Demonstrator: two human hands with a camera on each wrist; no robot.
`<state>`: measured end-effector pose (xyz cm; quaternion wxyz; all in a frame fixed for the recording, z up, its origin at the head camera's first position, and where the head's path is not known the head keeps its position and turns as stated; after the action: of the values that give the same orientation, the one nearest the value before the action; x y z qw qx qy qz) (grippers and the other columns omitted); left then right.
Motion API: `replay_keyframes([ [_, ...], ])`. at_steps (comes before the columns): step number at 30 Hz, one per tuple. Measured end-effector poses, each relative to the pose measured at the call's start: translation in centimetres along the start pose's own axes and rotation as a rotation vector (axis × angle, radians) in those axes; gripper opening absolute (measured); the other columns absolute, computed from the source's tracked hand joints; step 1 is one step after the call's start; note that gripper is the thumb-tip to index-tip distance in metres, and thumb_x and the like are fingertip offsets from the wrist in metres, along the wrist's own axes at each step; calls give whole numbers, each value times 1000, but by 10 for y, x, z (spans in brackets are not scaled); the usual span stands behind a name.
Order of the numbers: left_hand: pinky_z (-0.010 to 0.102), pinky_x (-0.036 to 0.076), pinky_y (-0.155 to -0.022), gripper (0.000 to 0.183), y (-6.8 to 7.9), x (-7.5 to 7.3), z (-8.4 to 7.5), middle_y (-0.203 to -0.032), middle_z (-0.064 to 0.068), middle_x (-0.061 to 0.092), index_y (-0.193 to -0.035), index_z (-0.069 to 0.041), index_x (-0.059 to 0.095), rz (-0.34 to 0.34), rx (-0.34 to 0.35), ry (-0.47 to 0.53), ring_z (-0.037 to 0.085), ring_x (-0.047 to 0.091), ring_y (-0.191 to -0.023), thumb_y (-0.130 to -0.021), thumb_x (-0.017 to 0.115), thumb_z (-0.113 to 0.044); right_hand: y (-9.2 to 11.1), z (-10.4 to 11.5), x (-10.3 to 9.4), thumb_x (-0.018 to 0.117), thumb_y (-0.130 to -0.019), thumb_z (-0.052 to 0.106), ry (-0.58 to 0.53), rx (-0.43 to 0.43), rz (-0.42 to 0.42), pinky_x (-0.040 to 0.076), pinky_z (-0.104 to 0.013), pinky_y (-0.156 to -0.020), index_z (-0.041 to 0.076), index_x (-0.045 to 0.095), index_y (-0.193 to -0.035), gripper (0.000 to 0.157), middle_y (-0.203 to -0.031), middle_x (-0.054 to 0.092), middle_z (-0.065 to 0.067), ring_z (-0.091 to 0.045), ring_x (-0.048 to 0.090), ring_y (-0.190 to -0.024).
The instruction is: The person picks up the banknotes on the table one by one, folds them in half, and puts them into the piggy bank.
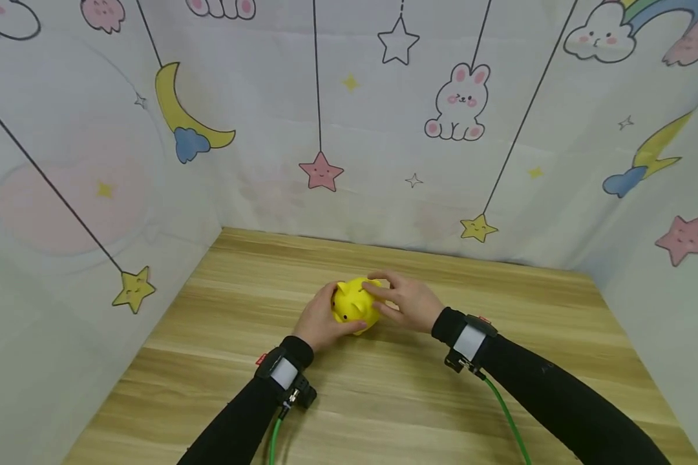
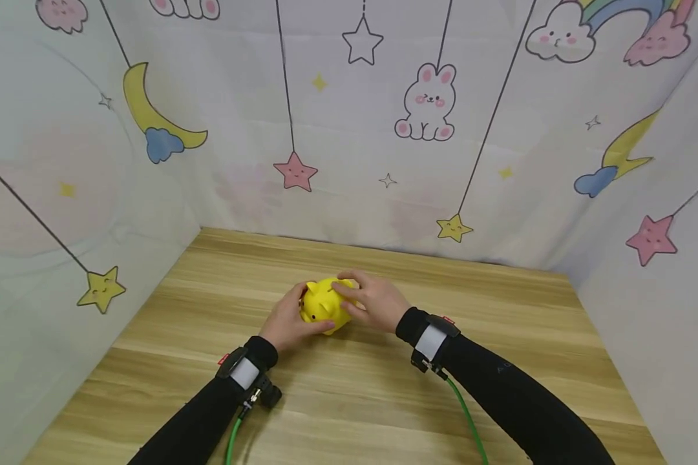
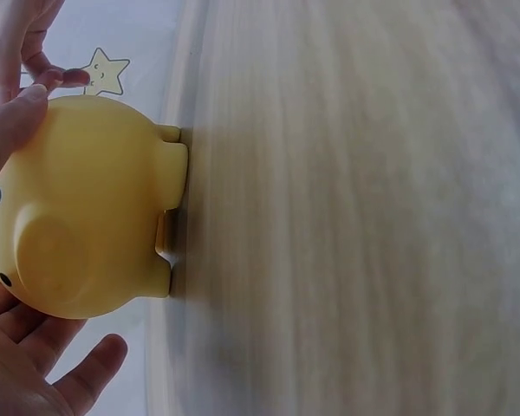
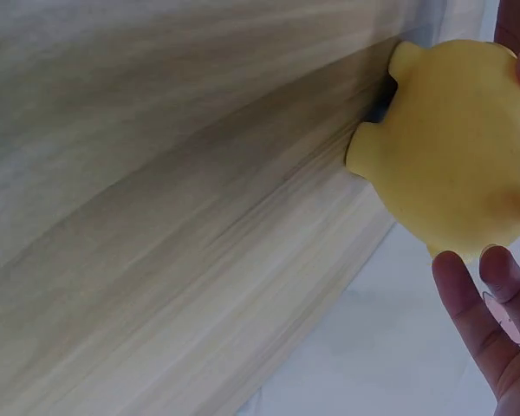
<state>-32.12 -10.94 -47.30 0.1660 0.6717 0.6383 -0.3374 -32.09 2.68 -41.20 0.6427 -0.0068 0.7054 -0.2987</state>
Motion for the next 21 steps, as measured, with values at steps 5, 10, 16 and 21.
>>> replay_keyframes([
  [5, 34, 41, -85, 88, 0, 0, -2, -120, 1, 48, -132, -14, 37, -9, 17, -5, 15, 49, -101, -68, 77, -59, 5, 2, 2, 58, -94, 33, -11, 3, 6, 44, -19, -65, 20, 46, -135, 45, -132, 41, -3, -10, 54, -78],
  [10, 34, 41, -86, 91, -3, 7, -5, -122, 2, 48, -134, -13, 36, 14, 35, 11, 15, 49, -103, -68, 77, -60, 13, -6, 1, 53, -97, 37, -75, 102, 10, 43, -17, -64, 19, 43, -137, 45, -131, 42, -1, -8, 53, -73],
  [16, 38, 37, -94, 102, -6, 6, -5, -134, 4, 40, -142, -14, 26, 36, 30, 22, 18, 44, -117, -67, 76, -61, 22, -21, -6, 48, -97, 46, -126, 281, 43, 46, -29, -78, 26, 31, -143, 53, -136, 40, 0, -16, 55, -99],
  [21, 45, 35, -95, 107, -13, -11, -8, -141, 4, 33, -145, -18, 21, 23, 45, 14, 21, 37, -125, -66, 75, -64, 30, -31, -26, 49, -97, 46, -158, 390, 61, 39, -37, -92, 30, 27, -144, 53, -139, 37, 1, -20, 42, -121],
])
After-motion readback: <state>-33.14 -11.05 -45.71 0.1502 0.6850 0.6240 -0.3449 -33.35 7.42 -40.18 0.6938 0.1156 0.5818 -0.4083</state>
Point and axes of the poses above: each hand's wrist, its own y-axis away from the middle knuckle, its own x-axis out of the palm, z = x × y, the point moved 10 cm from there along -y, towards the middle knuckle
